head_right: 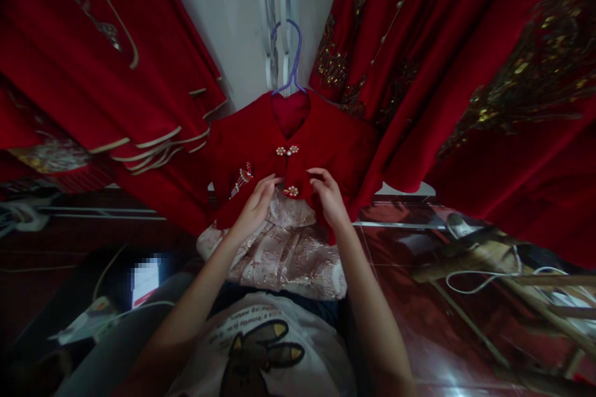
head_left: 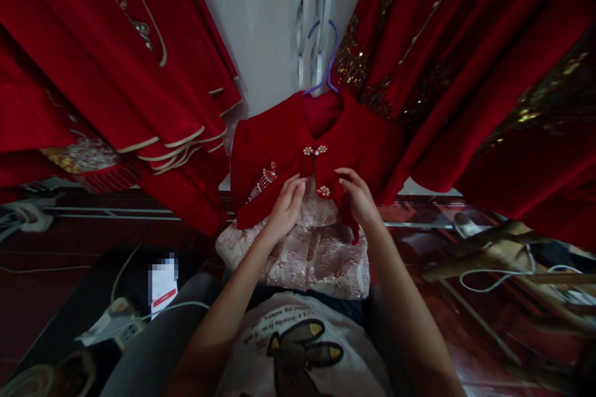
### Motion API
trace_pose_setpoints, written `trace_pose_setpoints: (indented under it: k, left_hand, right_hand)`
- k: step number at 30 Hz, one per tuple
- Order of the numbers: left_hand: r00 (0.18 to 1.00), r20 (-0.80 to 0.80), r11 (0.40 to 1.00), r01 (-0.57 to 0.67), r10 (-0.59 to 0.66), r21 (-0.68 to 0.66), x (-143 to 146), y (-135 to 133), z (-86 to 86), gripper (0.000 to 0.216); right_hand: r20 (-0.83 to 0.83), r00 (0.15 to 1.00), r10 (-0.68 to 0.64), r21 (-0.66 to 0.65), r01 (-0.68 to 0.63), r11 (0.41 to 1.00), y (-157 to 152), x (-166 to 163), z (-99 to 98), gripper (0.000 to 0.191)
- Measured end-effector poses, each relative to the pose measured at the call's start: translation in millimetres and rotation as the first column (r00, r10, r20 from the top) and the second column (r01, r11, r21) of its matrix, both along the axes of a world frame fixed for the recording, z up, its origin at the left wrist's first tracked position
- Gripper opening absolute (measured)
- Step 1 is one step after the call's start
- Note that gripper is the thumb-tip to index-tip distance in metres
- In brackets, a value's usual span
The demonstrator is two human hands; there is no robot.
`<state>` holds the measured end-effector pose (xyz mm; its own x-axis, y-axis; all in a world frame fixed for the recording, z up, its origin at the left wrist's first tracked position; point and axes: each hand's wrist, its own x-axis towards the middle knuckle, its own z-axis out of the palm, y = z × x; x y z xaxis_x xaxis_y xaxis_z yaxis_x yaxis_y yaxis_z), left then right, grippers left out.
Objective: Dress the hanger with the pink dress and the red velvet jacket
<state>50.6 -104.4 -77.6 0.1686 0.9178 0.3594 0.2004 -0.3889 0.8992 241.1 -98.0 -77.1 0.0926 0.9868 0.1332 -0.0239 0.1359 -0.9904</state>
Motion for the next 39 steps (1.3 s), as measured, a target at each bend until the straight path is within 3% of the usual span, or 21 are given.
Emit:
trace_pose_setpoints:
  k: [3,6,10,13,16,20,22,25,27,29,33,39]
  left_hand:
    - [0.991,0.132,0.981,0.057,-0.033,-0.185,5,-6,7.9,0.05]
    - [0.936,0.338,0.943,0.024,0.096,-0.333,5,-9,12.7,0.061]
    - [0.878,0.432,0.939,-0.054,0.207,-0.34,-4,-6,12.3,0.053]
    - [0.894,0.413,0.951,-0.042,0.172,-0.305,-10,-6,10.5,0.047]
    - [0.924,0.361,0.96,-0.023,0.128,-0.281,-10,-7,7.9,0.04]
    - [0.944,0.301,0.969,-0.059,0.132,-0.239,-14,-4,4.5,0.034]
    - [0.95,0.233,0.976,-0.182,0.206,-0.122,-24,2,6.5,0.03]
    - [0.918,0.057,0.91,-0.398,0.393,0.118,-46,18,16.2,0.025]
    - [0.906,-0.065,0.896,-0.4,0.418,0.192,-58,29,23.4,0.022]
    - [0.915,-0.137,0.916,-0.351,0.38,0.193,-65,37,26.5,0.022]
    - [0.91,-0.187,0.926,-0.343,0.369,0.159,-60,41,16.5,0.022]
    - [0.916,-0.121,0.921,-0.368,0.383,0.124,-56,42,3.5,0.015]
  right_hand:
    - [0.002,0.916,0.401,-0.014,-0.401,0.916,-20,16,35.0,0.032]
    - [0.1,0.827,0.552,0.026,-0.557,0.83,-37,14,57.3,0.027]
    - [0.242,0.87,0.429,0.074,-0.458,0.886,-42,-11,53.2,0.027]
    - [0.296,0.906,0.301,0.106,-0.344,0.933,-34,-34,30.7,0.036]
    - [0.22,0.951,0.215,0.136,-0.248,0.959,-24,-52,10.0,0.03]
    - [0.112,0.965,0.237,0.159,-0.253,0.954,-20,-58,2.8,0.029]
    - [0.069,0.964,0.257,0.165,-0.265,0.95,-21,-55,6.1,0.028]
    - [0.039,0.947,0.32,0.161,-0.321,0.933,-24,-48,13.1,0.029]
    - [0.052,0.916,0.399,0.145,-0.402,0.904,-26,-44,16.4,0.03]
    - [0.068,0.895,0.441,0.136,-0.446,0.885,-26,-42,16.9,0.029]
    - [0.107,0.918,0.381,0.166,-0.394,0.904,-22,-43,10.2,0.027]
    - [0.158,0.954,0.255,0.209,-0.285,0.935,-16,-46,0.0,0.029]
